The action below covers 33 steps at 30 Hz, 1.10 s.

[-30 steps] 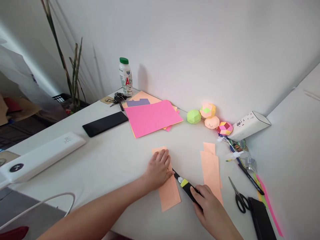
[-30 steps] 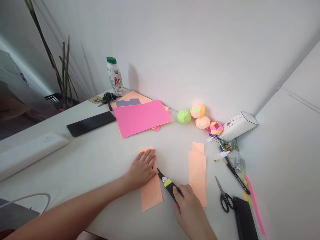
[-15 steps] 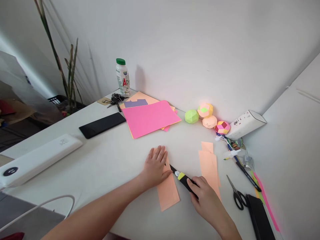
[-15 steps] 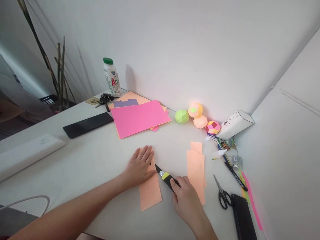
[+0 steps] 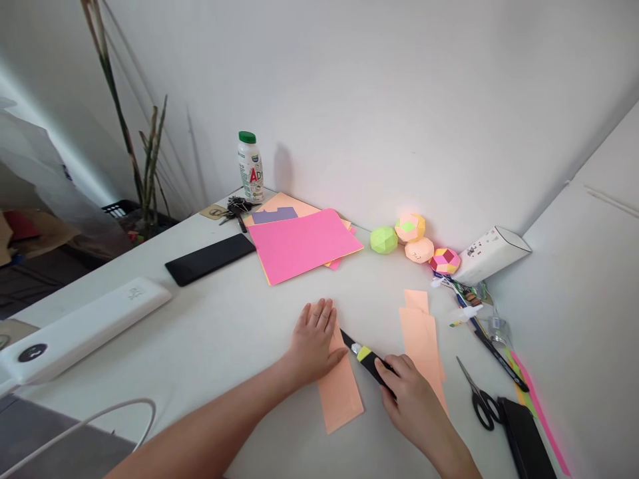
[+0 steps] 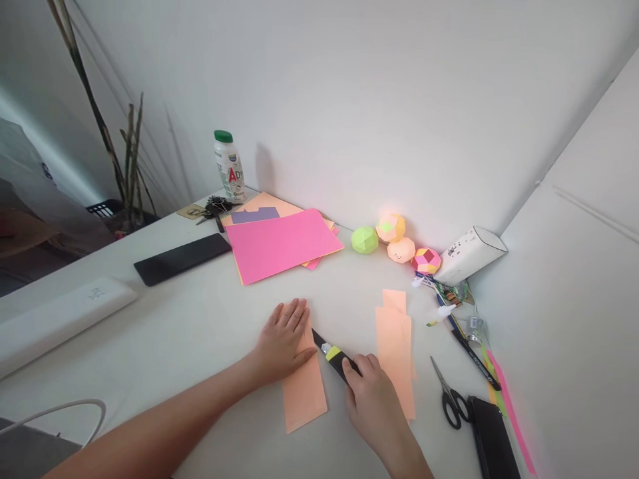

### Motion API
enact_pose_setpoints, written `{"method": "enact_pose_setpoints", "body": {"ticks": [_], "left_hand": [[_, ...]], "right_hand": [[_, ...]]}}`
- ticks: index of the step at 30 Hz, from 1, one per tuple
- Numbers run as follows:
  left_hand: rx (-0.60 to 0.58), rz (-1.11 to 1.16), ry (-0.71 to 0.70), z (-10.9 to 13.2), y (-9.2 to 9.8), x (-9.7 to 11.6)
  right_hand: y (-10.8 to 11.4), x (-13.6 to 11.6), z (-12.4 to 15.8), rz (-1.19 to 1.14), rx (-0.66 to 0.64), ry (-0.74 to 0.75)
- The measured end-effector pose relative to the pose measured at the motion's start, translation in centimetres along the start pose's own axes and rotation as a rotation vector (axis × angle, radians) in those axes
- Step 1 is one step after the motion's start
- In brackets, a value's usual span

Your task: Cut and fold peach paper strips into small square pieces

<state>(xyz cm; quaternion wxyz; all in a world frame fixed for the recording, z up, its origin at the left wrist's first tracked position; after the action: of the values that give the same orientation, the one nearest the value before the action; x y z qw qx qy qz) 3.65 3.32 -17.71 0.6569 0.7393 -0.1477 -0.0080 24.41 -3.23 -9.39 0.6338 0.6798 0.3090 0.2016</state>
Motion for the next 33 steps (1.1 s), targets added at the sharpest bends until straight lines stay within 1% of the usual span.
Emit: {"method": "enact_pose_setpoints", "body": {"ticks": [10,16,25,33], "left_hand": [[0.008,-0.009,0.001,0.0,-0.1,0.1],[0.015,-0.014,0.009,0.0,-0.2,0.2],[-0.01,-0.008,0.002,-0.1,0.2,0.2],[-0.029,0.009,0.001,-0.2,0.4,0.2]], "right_hand": [[-0.9,0.0,-1.2,0.047,0.02,-0.011],[-1.3,0.2,-1.7,0.059,0.055,0.001],[-2.1,0.5,-2.7,0.131,0.057,0.0],[-2.1,0.7,-3.7,0.151,0.029,-0.019]]}}
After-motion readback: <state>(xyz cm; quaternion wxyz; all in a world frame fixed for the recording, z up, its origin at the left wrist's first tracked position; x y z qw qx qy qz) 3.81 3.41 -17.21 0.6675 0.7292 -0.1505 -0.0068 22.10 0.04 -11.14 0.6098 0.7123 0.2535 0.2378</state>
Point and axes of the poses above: each hand's wrist, its own z-axis away from the middle knuckle, its own y-axis out of the back of the hand, x = y × z, the point moved 1 cm from there along -z, towards the middle knuckle, and after that the axes turned 12 degrees about y, right-handed, at the moved point
